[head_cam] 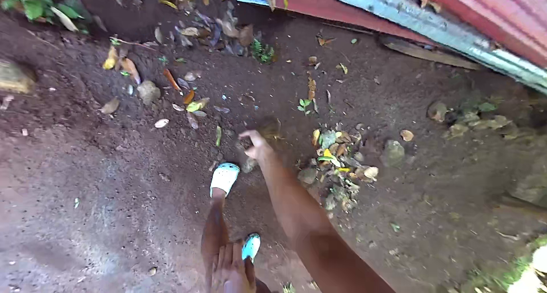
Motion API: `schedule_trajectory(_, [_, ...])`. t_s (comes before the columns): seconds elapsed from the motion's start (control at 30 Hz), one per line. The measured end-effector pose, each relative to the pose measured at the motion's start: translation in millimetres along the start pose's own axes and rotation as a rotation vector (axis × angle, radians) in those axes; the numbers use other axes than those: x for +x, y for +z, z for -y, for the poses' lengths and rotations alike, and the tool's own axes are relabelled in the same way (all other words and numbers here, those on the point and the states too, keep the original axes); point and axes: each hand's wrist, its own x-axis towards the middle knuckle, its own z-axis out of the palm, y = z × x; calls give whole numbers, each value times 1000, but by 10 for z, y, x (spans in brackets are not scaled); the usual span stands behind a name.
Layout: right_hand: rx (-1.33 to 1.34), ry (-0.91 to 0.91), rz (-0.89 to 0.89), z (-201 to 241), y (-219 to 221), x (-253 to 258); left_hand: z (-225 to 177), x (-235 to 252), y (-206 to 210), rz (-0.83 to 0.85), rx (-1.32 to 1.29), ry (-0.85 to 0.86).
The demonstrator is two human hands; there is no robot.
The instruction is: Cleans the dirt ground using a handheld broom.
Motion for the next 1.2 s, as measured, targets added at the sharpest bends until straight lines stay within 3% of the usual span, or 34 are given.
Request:
schedule_trajectory(0.07, [-92,-27,266,248,807,55,30,37,15,-10,-34,-33])
schedule_trajectory(0.17, [-124,-127,502,339,1229,-341,84,-29,92,7,-30,-65])
schedule_trajectory(0.23, [-142,-92,565,-13,1137,-898,66,-76,94,30,-20,-91])
schedule_trajectory(0.33, [125,232,612,-966,738,-1572,2,-160,131,34,17,-87])
schedule_trajectory(0.4, [375,445,661,-1550,442,-1566,-20,-193,135,40,40,-67])
schedule_trajectory(0.47, [579,458,646,-1723,337,-1268,-21,-181,160,7,50,-58])
schedule_trajectory(0.57, [783,266,616,-974,685,-630,-7,-168,267,-76,89,-32])
schedule_trajectory(0.63, [839,244,610,-330,1094,-329,16,-211,336,-85,98,-24])
schedule_trajectory(0.7, [758,237,660,-238,1240,-313,71,-243,382,-90,83,-24])
schedule_trajectory(0.77, [551,193,753,-675,894,-635,122,-361,437,-67,74,-33])
schedule_trajectory(0.9, [227,178,779,-1634,-498,-1566,341,-587,565,-84,97,4])
schedule_trajectory(1.03, [177,104,699,-2108,-1741,-2281,575,-913,147,-129,105,11])
schedule_trajectory(1.13, [302,166,581,-2627,-2258,-2360,966,-1051,-354,-223,43,-12])
schedule_trajectory(1.2, [477,249,458,-2956,-2292,-2264,1256,-1087,-489,-277,18,-52])
